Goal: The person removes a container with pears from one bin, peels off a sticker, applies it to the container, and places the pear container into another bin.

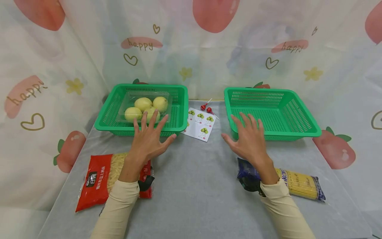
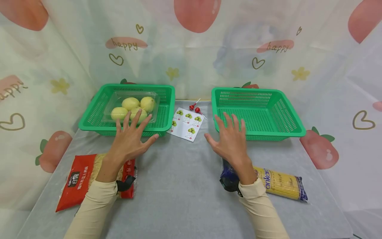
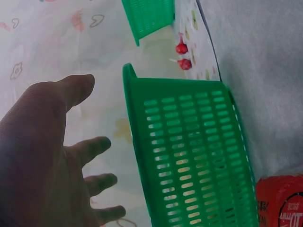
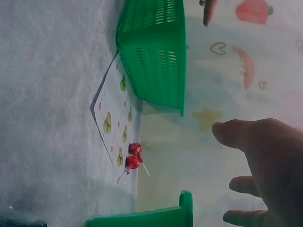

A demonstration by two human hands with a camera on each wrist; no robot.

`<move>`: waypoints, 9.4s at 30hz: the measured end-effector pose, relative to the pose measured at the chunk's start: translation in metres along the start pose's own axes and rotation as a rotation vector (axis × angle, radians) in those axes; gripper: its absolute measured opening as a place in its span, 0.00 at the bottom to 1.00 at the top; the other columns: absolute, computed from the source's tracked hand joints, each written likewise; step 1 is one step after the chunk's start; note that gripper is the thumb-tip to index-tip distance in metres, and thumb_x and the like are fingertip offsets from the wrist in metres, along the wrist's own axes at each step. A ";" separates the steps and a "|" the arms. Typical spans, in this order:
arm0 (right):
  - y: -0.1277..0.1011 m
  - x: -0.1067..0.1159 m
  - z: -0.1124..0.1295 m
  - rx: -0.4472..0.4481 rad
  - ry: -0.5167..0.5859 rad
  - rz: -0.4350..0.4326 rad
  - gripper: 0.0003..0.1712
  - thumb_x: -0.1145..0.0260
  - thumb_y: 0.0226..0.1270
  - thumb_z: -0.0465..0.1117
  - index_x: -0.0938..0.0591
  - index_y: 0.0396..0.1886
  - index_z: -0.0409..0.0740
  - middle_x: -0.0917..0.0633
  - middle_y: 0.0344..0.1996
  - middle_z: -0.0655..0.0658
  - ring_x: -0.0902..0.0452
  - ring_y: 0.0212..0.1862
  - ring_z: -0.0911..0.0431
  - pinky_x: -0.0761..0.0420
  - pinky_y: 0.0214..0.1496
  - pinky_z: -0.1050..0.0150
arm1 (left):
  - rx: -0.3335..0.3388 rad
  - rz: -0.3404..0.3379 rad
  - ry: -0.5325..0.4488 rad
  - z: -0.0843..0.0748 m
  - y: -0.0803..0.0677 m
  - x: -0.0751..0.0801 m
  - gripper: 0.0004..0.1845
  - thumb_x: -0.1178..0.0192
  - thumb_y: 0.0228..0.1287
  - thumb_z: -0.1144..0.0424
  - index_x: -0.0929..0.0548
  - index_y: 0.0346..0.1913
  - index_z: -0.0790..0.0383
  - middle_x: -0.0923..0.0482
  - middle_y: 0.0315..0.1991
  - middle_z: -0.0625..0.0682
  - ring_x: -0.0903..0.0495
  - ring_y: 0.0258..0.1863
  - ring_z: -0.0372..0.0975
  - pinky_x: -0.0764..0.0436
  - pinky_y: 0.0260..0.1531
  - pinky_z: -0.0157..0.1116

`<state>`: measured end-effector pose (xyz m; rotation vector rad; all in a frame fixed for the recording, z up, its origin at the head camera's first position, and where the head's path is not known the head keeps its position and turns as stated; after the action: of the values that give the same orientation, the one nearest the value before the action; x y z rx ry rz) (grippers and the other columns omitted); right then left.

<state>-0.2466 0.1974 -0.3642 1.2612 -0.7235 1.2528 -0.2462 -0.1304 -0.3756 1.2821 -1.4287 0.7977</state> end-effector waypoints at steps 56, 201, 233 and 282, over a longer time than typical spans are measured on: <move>0.075 -0.103 0.114 0.178 0.522 0.289 0.42 0.42 0.82 0.58 0.41 0.86 0.48 0.44 0.86 0.42 0.50 0.86 0.43 0.53 0.85 0.37 | 0.283 0.169 -0.383 0.168 0.087 0.027 0.46 0.57 0.85 0.46 0.65 0.83 0.75 0.64 0.83 0.77 0.60 0.81 0.71 0.50 0.77 0.68; -0.071 -0.033 -0.175 -0.802 1.347 -0.422 0.21 0.33 0.79 0.53 0.25 0.52 0.39 0.13 0.48 0.43 0.10 0.38 0.57 0.09 0.42 0.62 | 0.591 0.103 -1.373 -0.039 -0.089 -0.097 0.28 0.34 0.75 0.52 0.32 0.70 0.52 0.15 0.49 0.56 0.14 0.30 0.44 0.15 0.28 0.40; 0.010 -0.013 -0.020 -0.142 0.872 0.099 0.21 0.38 0.83 0.49 0.22 0.60 0.36 0.12 0.52 0.35 0.12 0.49 0.45 0.11 0.48 0.59 | 0.514 -0.029 -1.240 -0.014 -0.102 -0.096 0.30 0.35 0.75 0.60 0.33 0.72 0.68 0.26 0.69 0.65 0.26 0.72 0.52 0.23 0.62 0.30; 0.115 -0.143 0.032 0.193 0.069 0.831 0.22 0.30 0.73 0.39 0.25 0.56 0.30 0.18 0.48 0.34 0.24 0.47 0.45 0.22 0.52 0.53 | 0.447 0.017 -1.301 -0.014 -0.107 -0.113 0.33 0.35 0.76 0.57 0.36 0.75 0.64 0.32 0.75 0.65 0.34 0.78 0.55 0.32 0.75 0.53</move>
<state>-0.3824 0.1093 -0.4571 1.0828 -1.1561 2.0640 -0.1488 -0.1074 -0.4956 2.3431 -2.3067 0.2068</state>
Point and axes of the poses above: each hand's wrist, its own y-axis towards the middle knuckle, its own x-axis out of the back of the hand, z = x × y, the point moved 8 cm from there along y, towards the middle knuckle
